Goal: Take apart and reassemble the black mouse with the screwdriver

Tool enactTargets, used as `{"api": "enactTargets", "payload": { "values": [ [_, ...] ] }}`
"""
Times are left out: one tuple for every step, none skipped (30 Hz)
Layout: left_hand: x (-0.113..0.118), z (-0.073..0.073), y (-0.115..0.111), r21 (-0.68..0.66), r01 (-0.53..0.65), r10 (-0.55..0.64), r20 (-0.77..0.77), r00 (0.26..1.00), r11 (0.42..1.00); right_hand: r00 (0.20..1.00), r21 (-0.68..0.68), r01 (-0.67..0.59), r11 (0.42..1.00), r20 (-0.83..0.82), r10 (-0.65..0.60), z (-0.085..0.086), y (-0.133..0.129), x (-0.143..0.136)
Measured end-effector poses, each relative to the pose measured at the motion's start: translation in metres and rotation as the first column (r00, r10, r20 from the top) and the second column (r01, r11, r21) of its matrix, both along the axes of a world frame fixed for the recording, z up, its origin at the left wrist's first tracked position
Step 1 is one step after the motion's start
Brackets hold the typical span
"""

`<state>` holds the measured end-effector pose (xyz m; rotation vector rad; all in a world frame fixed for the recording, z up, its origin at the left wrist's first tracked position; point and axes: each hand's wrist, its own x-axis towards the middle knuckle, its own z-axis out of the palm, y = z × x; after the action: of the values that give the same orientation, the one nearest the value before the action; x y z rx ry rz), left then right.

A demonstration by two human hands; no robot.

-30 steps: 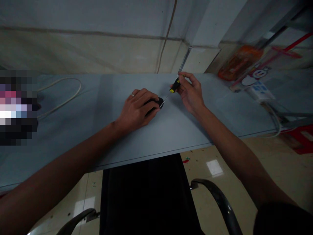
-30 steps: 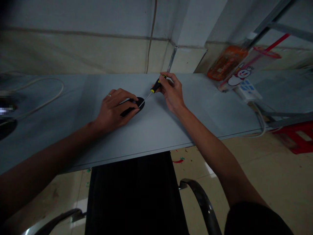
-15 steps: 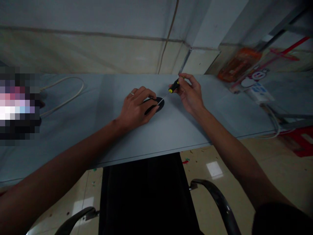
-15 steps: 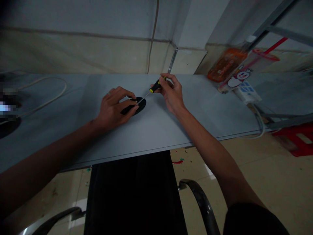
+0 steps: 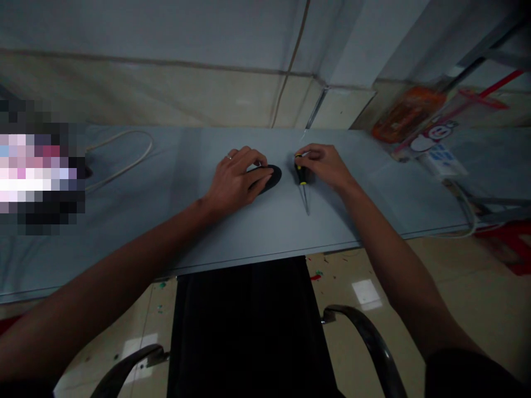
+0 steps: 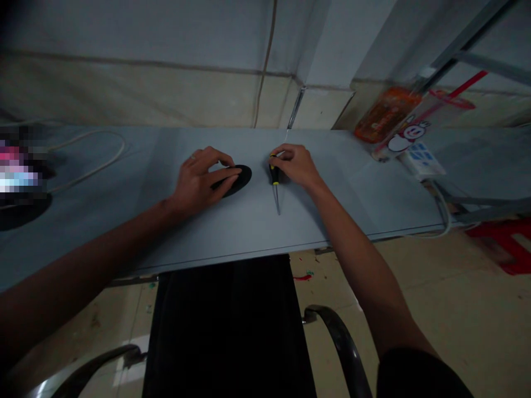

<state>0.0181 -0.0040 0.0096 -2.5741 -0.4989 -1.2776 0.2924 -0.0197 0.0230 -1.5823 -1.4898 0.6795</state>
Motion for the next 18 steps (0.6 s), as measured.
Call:
{"api": "enactTargets", "payload": {
  "values": [
    [0.000, 0.000, 0.000, 0.012, -0.001, 0.001, 0.003, 1.000, 1.000, 0.999, -0.034, -0.034, 0.999, 0.015, 0.034, 0.000, -0.001, 0.000],
    [0.001, -0.001, 0.000, 0.027, 0.000, 0.000, 0.007, 1.000, 1.000, 0.998, -0.056, -0.062, 0.996, 0.007, 0.062, 0.001, -0.002, 0.001],
    [0.001, -0.001, 0.000, 0.040, 0.003, -0.004, 0.010, 1.000, 0.999, 0.996, -0.066, -0.085, 0.994, -0.012, 0.084, 0.001, -0.002, 0.001],
    [0.001, 0.000, 0.000, 0.049, 0.008, -0.009, 0.012, 1.000, 0.999, 0.994, -0.067, -0.108, 0.992, -0.030, 0.106, 0.001, -0.002, 0.001],
    [0.001, 0.000, 0.000, 0.053, 0.014, -0.015, 0.011, 1.000, 0.999, 0.991, -0.060, -0.127, 0.990, -0.043, 0.124, 0.001, -0.002, 0.002],
    [0.001, 0.000, 0.000, 0.050, 0.020, -0.020, 0.006, 1.000, 0.999, 0.989, -0.052, -0.140, 0.989, -0.050, 0.138, 0.002, -0.002, 0.002],
    [0.000, 0.001, 0.000, 0.042, 0.022, -0.022, -0.001, 1.000, 0.999, 0.988, -0.048, -0.151, 0.987, -0.049, 0.149, 0.002, -0.001, 0.003],
    [0.000, 0.002, -0.001, 0.034, 0.024, -0.023, -0.010, 1.000, 0.999, 0.986, -0.051, -0.162, 0.986, -0.043, 0.159, 0.002, -0.001, 0.004],
    [0.000, 0.002, -0.001, 0.029, 0.024, -0.023, -0.016, 1.000, 0.999, 0.984, -0.061, -0.175, 0.983, -0.033, 0.173, 0.003, -0.002, 0.005],
    [0.000, 0.003, -0.002, 0.033, 0.023, -0.023, -0.017, 1.000, 0.999, 0.982, -0.072, -0.189, 0.979, -0.022, 0.188, 0.003, -0.002, 0.006],
    [0.000, 0.004, -0.002, 0.040, 0.021, -0.021, -0.013, 1.000, 0.999, 0.979, -0.087, -0.204, 0.975, -0.009, 0.204, 0.003, -0.002, 0.007],
    [0.000, 0.004, -0.003, 0.051, 0.018, -0.018, -0.007, 1.000, 0.999, 0.975, -0.103, -0.220, 0.970, 0.003, 0.222, 0.003, -0.003, 0.008],
    [0.000, 0.004, -0.003, 0.060, 0.013, -0.013, -0.001, 1.000, 0.998, 0.971, -0.118, -0.235, 0.965, 0.014, 0.239, 0.002, -0.003, 0.010],
    [0.000, 0.004, -0.003, 0.065, 0.006, -0.006, 0.003, 1.000, 0.998, 0.966, -0.126, -0.252, 0.960, 0.025, 0.257, 0.002, -0.003, 0.011],
    [0.001, 0.004, -0.002, 0.066, -0.004, 0.004, 0.002, 1.000, 0.998, 0.961, -0.126, -0.268, 0.955, 0.040, 0.275, 0.001, -0.004, 0.012],
    [0.001, 0.004, -0.002, 0.064, -0.017, 0.017, -0.002, 1.000, 0.998, 0.955, -0.115, -0.282, 0.953, 0.065, 0.290, 0.000, -0.003, 0.012],
    [0.001, 0.003, -0.002, 0.060, -0.027, 0.028, -0.007, 1.000, 0.998, 0.950, -0.088, -0.285, 0.954, 0.107, 0.293, 0.000, -0.003, 0.012],
    [0.000, 0.003, -0.001, 0.057, -0.033, 0.034, -0.011, 0.999, 0.998, 0.947, -0.042, -0.274, 0.961, 0.163, 0.278, 0.001, -0.003, 0.011]
  ]
}}
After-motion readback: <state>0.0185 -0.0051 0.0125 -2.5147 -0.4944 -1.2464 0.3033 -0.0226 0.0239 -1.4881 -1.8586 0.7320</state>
